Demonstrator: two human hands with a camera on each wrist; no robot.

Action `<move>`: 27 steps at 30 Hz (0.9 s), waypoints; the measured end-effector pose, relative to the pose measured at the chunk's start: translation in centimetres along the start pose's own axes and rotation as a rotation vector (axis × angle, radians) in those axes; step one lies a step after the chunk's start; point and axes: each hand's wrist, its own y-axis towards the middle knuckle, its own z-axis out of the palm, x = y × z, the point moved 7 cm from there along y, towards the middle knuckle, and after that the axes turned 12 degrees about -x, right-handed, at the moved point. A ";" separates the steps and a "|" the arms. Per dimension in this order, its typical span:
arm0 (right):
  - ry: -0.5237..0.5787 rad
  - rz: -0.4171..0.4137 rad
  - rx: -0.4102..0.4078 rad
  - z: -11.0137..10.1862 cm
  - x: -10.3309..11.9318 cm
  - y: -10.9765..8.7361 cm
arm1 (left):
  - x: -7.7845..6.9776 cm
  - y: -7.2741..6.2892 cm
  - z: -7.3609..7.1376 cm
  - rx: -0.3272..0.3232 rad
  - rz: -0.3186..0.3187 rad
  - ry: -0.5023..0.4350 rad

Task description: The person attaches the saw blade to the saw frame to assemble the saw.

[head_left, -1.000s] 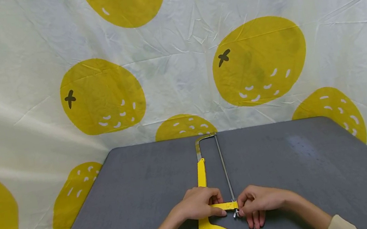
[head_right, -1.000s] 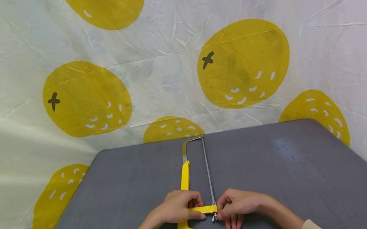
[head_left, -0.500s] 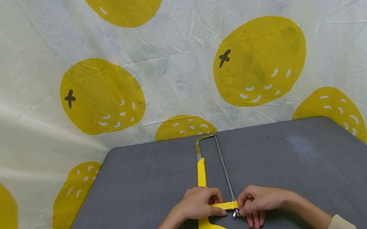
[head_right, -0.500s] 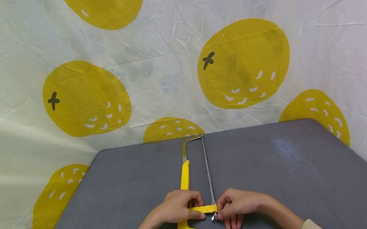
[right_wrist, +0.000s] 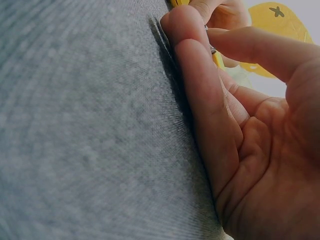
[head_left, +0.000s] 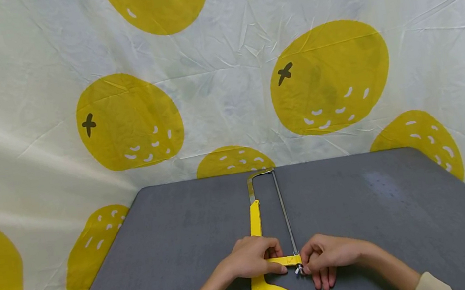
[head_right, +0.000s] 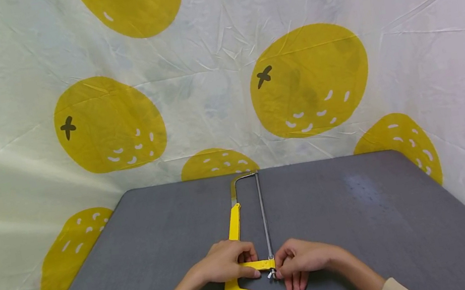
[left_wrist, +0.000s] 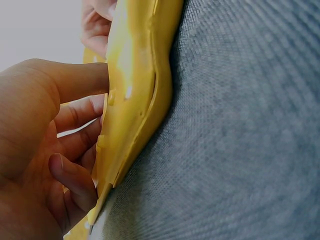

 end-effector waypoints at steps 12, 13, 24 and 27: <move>-0.001 0.000 -0.007 0.1 -0.1 0.0 | 0.0 -0.1 0.1 0.005 0.012 -0.008; -0.001 0.000 -0.006 0.1 -0.1 0.0 | 0.0 -0.1 0.1 0.006 0.008 -0.013; -0.002 -0.007 -0.010 0.2 -0.3 0.1 | -0.2 -0.3 -0.1 -0.006 0.000 0.001; -0.001 -0.007 -0.011 0.3 -0.4 0.1 | -0.1 -0.3 0.0 -0.005 0.000 0.001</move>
